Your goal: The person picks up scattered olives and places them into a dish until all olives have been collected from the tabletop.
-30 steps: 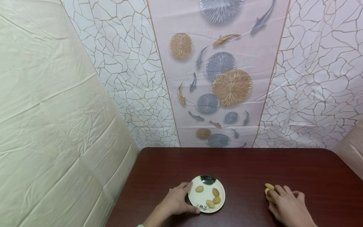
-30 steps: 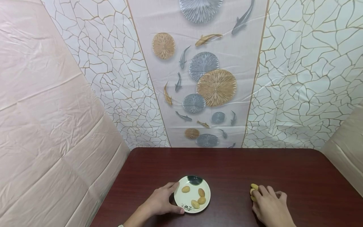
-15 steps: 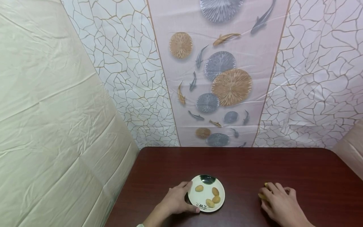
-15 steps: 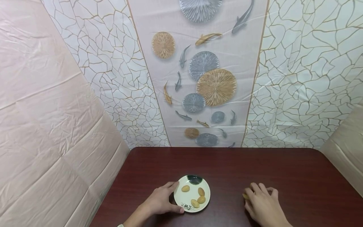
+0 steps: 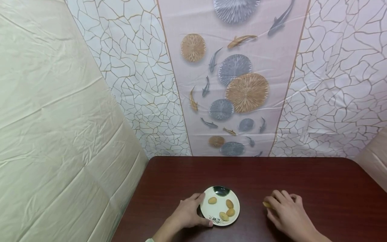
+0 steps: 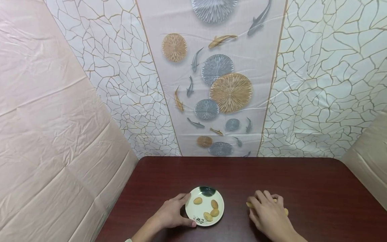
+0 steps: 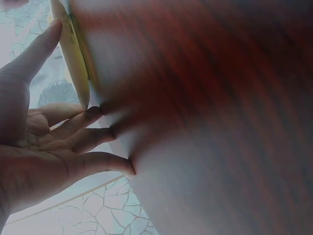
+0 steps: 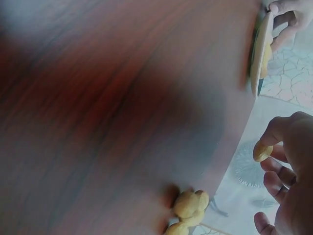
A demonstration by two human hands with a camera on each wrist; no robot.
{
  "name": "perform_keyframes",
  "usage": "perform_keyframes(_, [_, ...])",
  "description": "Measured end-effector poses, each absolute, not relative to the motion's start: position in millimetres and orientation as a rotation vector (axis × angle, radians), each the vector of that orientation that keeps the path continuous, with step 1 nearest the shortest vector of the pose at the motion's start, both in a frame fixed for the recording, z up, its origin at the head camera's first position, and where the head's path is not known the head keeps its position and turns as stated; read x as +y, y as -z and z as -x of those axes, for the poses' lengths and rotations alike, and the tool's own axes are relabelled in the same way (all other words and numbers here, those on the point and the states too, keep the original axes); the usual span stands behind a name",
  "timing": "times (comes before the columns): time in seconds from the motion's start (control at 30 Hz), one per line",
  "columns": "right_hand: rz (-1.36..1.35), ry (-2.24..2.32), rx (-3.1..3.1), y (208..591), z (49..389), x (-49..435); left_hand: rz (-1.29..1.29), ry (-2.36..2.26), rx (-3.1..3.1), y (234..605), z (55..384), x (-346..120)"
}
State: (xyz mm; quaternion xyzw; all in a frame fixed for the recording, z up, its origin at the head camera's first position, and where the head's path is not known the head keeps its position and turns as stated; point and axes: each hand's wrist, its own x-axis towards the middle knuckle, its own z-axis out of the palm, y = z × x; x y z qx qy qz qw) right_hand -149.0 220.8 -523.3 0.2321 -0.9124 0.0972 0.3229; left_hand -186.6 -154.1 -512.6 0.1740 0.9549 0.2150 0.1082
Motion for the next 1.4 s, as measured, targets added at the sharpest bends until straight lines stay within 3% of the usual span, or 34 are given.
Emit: perform_keyframes(1.4, [-0.772, -0.276, -2.389, 503, 160, 159, -0.514, -0.62, 2.801, 511, 186, -155])
